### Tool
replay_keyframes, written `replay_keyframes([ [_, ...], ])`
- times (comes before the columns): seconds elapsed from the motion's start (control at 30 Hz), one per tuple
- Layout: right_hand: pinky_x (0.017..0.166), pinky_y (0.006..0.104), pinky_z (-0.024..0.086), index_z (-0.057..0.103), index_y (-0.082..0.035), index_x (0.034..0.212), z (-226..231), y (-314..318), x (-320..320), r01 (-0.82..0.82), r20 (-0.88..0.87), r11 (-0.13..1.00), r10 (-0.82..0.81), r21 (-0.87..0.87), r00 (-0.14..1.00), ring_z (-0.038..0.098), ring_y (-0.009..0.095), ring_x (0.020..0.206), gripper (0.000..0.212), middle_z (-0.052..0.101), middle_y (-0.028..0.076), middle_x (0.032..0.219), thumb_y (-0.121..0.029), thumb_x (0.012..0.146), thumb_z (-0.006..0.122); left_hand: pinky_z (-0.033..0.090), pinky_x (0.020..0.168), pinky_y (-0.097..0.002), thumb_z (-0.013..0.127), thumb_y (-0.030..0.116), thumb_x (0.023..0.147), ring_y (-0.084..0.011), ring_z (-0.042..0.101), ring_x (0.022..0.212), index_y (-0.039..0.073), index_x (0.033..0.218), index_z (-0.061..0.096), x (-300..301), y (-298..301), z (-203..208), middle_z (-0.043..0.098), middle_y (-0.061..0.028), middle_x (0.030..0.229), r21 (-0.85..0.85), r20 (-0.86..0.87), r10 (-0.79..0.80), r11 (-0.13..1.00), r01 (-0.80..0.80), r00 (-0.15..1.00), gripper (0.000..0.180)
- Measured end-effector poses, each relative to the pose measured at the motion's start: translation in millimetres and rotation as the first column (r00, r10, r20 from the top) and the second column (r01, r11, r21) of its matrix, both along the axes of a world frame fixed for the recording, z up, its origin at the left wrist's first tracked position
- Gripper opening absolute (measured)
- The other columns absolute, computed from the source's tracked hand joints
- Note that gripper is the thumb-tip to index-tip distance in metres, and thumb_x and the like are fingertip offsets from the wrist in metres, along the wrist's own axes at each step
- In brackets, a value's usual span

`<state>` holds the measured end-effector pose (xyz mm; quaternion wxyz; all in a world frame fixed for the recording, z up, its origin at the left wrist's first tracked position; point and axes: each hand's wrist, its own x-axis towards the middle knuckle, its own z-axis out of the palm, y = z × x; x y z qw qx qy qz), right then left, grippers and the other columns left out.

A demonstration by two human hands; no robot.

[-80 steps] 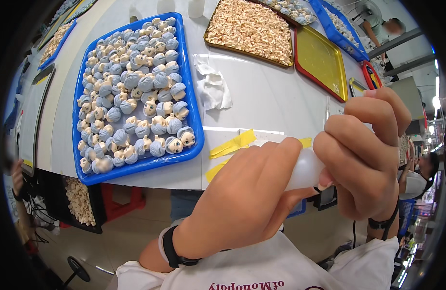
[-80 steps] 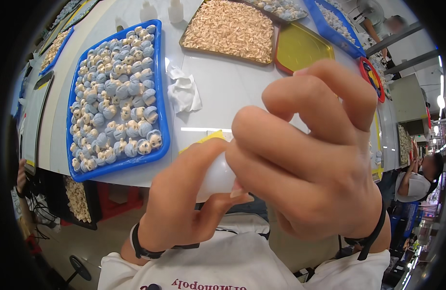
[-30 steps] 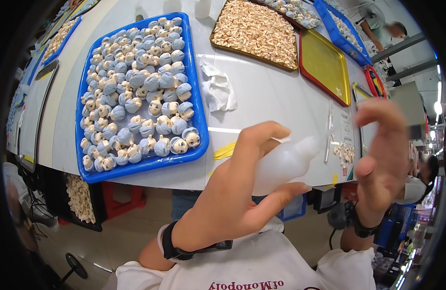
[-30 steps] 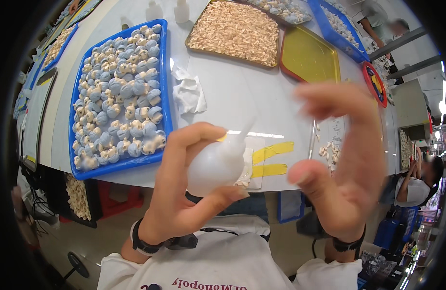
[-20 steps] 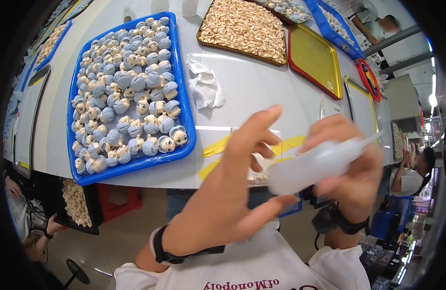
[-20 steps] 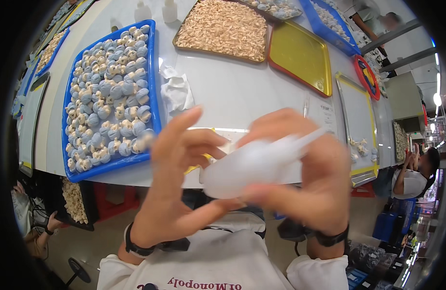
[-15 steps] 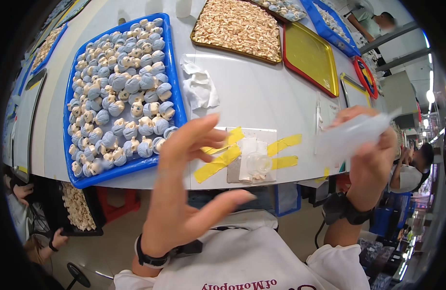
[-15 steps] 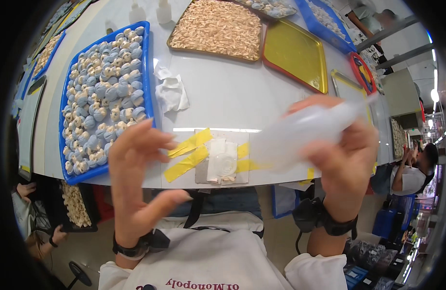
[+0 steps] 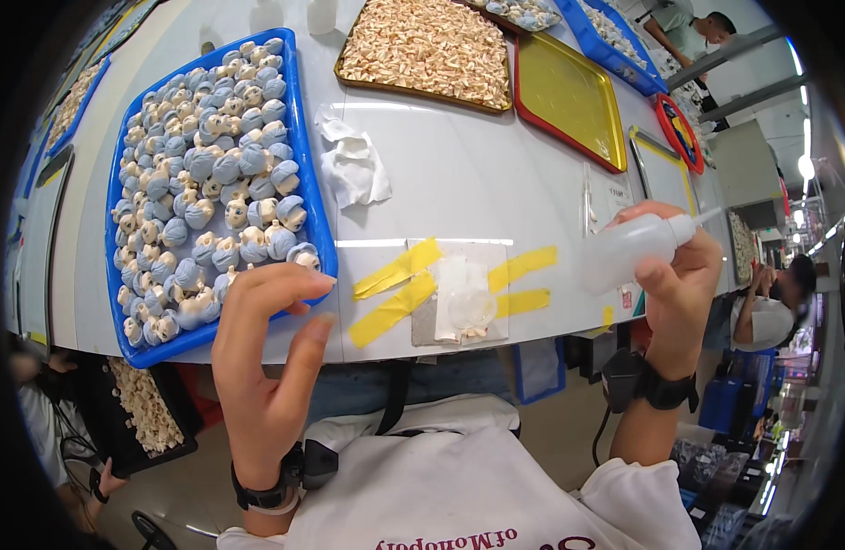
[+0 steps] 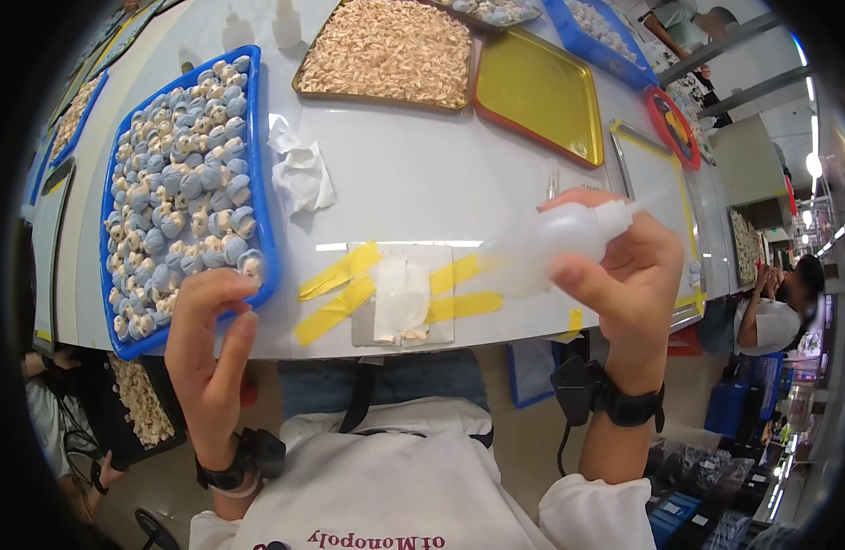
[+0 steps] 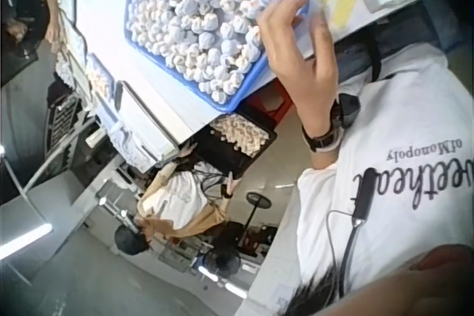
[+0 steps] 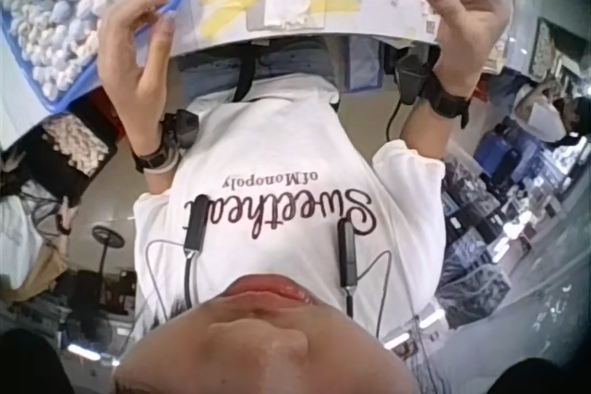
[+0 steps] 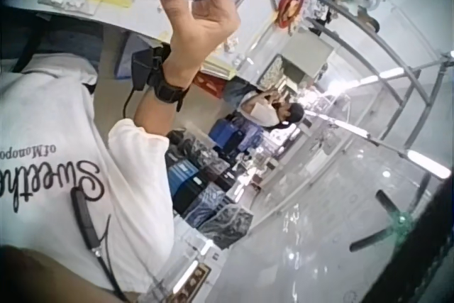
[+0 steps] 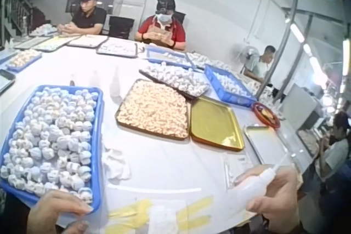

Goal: The person prepares a glue bottle by attaching a nozzle and cutting its tip with pliers. They then pick up small doll heads from a blue tray and attach small white hair pieces to the top of each head using glue. The finished doll heads are placed back into the tray.

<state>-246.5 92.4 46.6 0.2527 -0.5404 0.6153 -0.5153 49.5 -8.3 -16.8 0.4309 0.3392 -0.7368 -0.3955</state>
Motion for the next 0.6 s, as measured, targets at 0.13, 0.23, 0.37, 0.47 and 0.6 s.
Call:
replay_keyframes([
  [0.13,0.077,0.0281,0.046,0.059,0.006,0.101,-3.8,3.3,1.8,0.097,0.121,0.995,-0.098,0.014,0.988,0.058,0.015,0.084,0.038,0.061,0.011,0.098,-0.009,0.069,0.073,0.042,0.072,-0.0277,0.057,-0.008,0.073,-0.0201,0.053,0.078,-0.001,0.091,0.060,3.7,0.7,-2.6,0.059,-0.0123,0.092,-0.031,0.025,0.006,0.999,-0.005,1.000,0.019],
  [0.23,0.079,0.0277,0.045,0.057,0.006,0.105,-9.0,5.0,-5.1,0.115,0.082,0.992,-0.111,-0.054,0.990,0.057,0.014,0.086,0.037,0.061,0.011,0.098,-0.007,0.073,0.069,0.042,0.072,-0.0278,0.056,-0.010,0.073,-0.0208,0.055,0.079,-0.001,0.088,0.060,2.7,3.3,-3.0,0.059,-0.0122,0.089,-0.042,0.030,0.032,0.999,-0.031,0.999,0.018],
  [0.37,0.079,0.0263,0.045,0.054,0.007,0.108,-11.8,8.3,-3.6,0.137,0.050,0.984,-0.132,-0.114,0.990,0.057,0.014,0.087,0.036,0.061,0.010,0.097,-0.012,0.079,0.065,0.043,0.073,-0.0282,0.053,-0.013,0.073,-0.0220,0.057,0.079,-0.002,0.087,0.059,1.1,4.0,-7.6,0.060,-0.0120,0.085,-0.063,0.010,0.023,0.998,-0.022,1.000,0.019],
  [0.47,0.078,0.0276,0.047,0.054,0.006,0.108,-13.6,10.7,-6.7,0.139,-0.032,0.986,-0.143,-0.091,0.989,0.058,0.014,0.087,0.035,0.060,0.010,0.097,-0.014,0.081,0.063,0.043,0.072,-0.0284,0.052,-0.014,0.073,-0.0225,0.057,0.079,-0.002,0.087,0.059,3.4,5.0,-9.2,0.060,-0.0122,0.084,-0.077,0.021,0.016,0.997,-0.014,1.000,0.019],
  [0.6,0.075,0.0272,0.048,0.055,0.005,0.108,-14.2,13.3,-6.5,0.177,-0.033,0.975,-0.183,-0.134,0.983,0.059,0.015,0.086,0.031,0.060,0.010,0.097,-0.008,0.080,0.062,0.043,0.072,-0.0285,0.051,-0.015,0.072,-0.0226,0.058,0.079,-0.002,0.087,0.059,2.1,3.1,-9.0,0.060,-0.0125,0.083,-0.084,0.006,0.005,0.996,-0.004,1.000,0.021],
])
